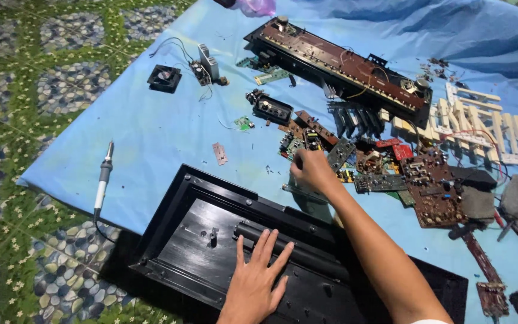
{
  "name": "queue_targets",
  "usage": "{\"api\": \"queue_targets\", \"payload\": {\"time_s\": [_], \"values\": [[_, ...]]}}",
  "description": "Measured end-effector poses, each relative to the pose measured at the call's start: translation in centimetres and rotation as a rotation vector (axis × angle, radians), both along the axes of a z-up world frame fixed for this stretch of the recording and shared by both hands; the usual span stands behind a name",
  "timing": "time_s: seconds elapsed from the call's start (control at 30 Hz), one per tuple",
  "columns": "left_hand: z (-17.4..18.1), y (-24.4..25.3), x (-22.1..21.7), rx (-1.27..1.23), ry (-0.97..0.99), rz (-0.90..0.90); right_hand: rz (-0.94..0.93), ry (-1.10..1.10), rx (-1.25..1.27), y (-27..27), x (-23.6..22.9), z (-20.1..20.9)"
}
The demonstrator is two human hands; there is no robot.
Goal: The person assembles a black electronic device on a blue mat, using a screwdriver to tighten screws into the casing. They handle various electronic components and tools, including a soldering iron and a brush, while working on the device.
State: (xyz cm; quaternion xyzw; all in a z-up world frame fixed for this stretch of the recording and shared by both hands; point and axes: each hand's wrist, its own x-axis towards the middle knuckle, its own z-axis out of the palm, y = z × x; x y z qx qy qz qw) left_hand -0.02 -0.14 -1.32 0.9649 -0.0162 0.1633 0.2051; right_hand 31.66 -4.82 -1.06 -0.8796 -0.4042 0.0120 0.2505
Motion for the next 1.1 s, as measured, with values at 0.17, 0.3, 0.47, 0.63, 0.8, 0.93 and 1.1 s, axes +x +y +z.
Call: {"api": "queue_targets", "payload": {"time_s": [0.17, 0.3, 0.47, 0.63, 0.8, 0.93, 1.1], "values": [[0.5, 0.1, 0.1, -0.002, -0.009, -0.002, -0.028, 0.095, 0.139, -4.1, -4.7, 7.5], [0.7, 0.0, 0.1, 0.02, -0.034, 0.031, -0.037, 0.181, 0.271, -9.1, -7.5, 10.6], [0.0, -0.2, 0.0, 0.084, -0.041, 0.049, -0.215, 0.448, 0.279, -15.8, -10.3, 12.1], [0.5, -0.3, 0.0, 0.091, 0.036, 0.046, -0.393, 0.622, 0.278, -21.6, -12.8, 11.3], [0.7, -0.5, 0.2, 0.119, 0.074, 0.059, -0.485, 0.518, 0.262, -25.0, -15.2, 11.0], [1.0, -0.5, 0.0, 0.132, 0.084, 0.044, -0.493, 0.523, 0.309, -26.5, -16.9, 9.3], [0.3, -0.4, 0.4, 0.193, 0.052, 0.026, -0.333, 0.213, 0.107, -27.3, -17.2, 7.6]]}}
